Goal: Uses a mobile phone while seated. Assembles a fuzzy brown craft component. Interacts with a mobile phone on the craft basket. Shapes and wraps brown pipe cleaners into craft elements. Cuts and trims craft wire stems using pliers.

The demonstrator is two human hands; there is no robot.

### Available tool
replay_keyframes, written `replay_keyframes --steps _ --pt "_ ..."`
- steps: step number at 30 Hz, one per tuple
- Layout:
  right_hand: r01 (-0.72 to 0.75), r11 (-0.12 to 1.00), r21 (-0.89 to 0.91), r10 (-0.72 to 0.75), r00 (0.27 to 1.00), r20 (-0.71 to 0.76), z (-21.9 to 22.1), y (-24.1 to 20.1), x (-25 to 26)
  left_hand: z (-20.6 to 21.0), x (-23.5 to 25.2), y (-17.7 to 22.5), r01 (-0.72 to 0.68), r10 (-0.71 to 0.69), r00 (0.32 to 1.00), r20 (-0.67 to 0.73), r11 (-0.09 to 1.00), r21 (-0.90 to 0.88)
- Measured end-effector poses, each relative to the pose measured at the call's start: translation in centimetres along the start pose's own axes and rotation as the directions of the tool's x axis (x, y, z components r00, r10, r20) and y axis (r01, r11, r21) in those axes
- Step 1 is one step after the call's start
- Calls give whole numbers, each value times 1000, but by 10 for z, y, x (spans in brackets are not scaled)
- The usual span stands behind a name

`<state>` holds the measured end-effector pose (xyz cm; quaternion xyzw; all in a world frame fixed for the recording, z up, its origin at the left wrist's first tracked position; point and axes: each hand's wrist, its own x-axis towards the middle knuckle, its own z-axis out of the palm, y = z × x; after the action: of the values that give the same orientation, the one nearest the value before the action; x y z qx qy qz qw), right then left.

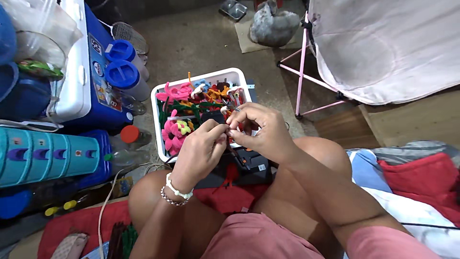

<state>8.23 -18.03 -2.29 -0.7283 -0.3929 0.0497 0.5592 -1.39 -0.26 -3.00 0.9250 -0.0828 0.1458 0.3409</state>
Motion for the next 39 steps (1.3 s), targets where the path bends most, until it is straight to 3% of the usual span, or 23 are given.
replay_keyframes --steps 10,14,17,22,34,39 --pt "29 999 -41 -29 1000 12 0 1 0 0 0 -2 -39 38 999 21 999 27" --pt "23 999 -41 -23 1000 -12 -3 1 0 4 -1 0 -26 25 995 -97 1000 -10" --pt "-11 1000 7 11 1000 -19 -8 2 1 5 1 2 -38 4 978 -207 986 -161" --pt "-43 997 71 44 999 -11 -11 3 1 4 2 1 -63 -2 968 -252 966 -251" --pt "137 988 -77 -149 971 -188 8 -1 -6 18 0 8 -17 -128 939 -319 909 -416" --pt "180 971 -159 -209 959 -189 11 -2 -7 20 1 11 23 -181 931 -316 895 -446"
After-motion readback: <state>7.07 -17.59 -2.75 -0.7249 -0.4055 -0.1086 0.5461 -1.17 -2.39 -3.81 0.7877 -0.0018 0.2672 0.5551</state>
